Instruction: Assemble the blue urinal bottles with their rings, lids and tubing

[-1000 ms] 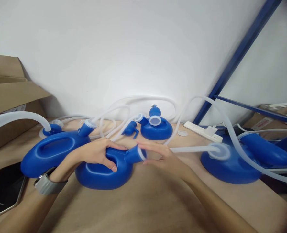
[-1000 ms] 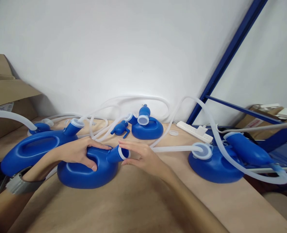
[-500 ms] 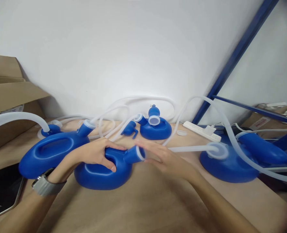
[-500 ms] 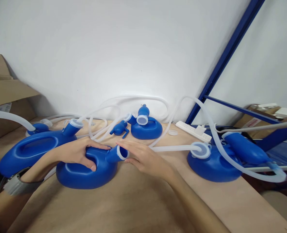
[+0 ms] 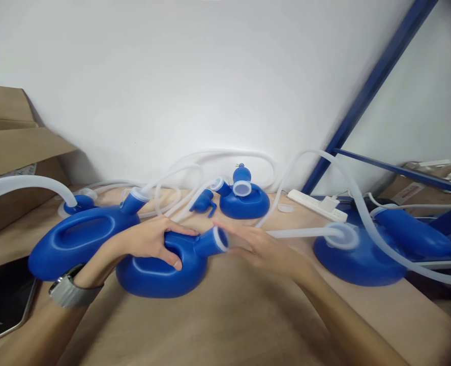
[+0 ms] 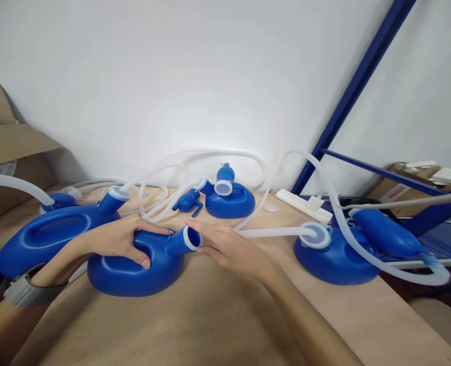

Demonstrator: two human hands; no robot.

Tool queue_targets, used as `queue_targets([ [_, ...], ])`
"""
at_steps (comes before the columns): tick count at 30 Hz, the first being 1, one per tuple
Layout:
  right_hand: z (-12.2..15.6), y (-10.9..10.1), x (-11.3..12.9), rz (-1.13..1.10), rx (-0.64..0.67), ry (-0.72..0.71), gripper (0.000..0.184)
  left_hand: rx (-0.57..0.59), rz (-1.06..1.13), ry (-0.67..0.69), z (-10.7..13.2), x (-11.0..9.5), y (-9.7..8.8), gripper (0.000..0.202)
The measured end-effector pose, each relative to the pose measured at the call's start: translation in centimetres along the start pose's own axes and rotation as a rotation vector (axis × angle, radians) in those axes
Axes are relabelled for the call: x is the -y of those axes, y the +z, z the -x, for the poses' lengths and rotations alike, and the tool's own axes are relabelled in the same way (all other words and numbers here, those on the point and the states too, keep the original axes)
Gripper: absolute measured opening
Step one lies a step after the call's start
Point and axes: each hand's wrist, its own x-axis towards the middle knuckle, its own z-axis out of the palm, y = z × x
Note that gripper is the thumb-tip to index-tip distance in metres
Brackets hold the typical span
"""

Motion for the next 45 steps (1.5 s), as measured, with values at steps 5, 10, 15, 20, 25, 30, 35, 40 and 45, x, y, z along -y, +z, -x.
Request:
queue_targets([
  [5, -0.07, -0.13, 0.12, -0.040, 0.006, -0.027, 0.054, 0.007, -0.007, 0.000, 0.01, -0.06, 0.01, 0.079],
  [10, -0.22, 0.06, 0.30, -0.043, -0.095, 0.019, 0.044, -0.002, 0.001, 0.012, 0.00, -0.20, -0.06, 0.077],
  [15, -0.13, 0.21, -0.05, -0.051, -0.062, -0.032, 0.046, 0.000, -0.005, 0.010, -0.02, -0.01, 0.04, 0.078],
  [20, -0.16, 0.27, -0.19, -0.048, -0.057, -0.033, 0.056, -0.011, -0.001, 0.020, -0.01, 0.21, 0.13, 0.079],
  [25, -0.42, 0.04, 0.16, -0.052, -0.040, -0.012, 0.053, 0.003, 0.002, 0.008, -0.07, -0.10, 0.01, 0.079],
  [30, -0.50, 0.03, 0.00, -0.082, -0.045, -0.004, 0.055, 0.014, 0.022, 0.006, -0.14, -0.29, -0.06, 0.076],
  [35, -0.56, 0.02, -0.15, -0.123, -0.057, -0.011, 0.054, 0.016, 0.026, -0.015, -0.24, -0.34, -0.06, 0.077],
  [40, -0.57, 0.01, -0.11, -0.180, -0.076, 0.034, 0.054, 0.024, 0.028, 0.003, -0.41, -0.31, -0.04, 0.075],
  [45, -0.72, -0.04, -0.15, -0.231, -0.071, 0.097, 0.053, 0.029, 0.016, -0.006, -0.54, -0.23, 0.01, 0.076],
])
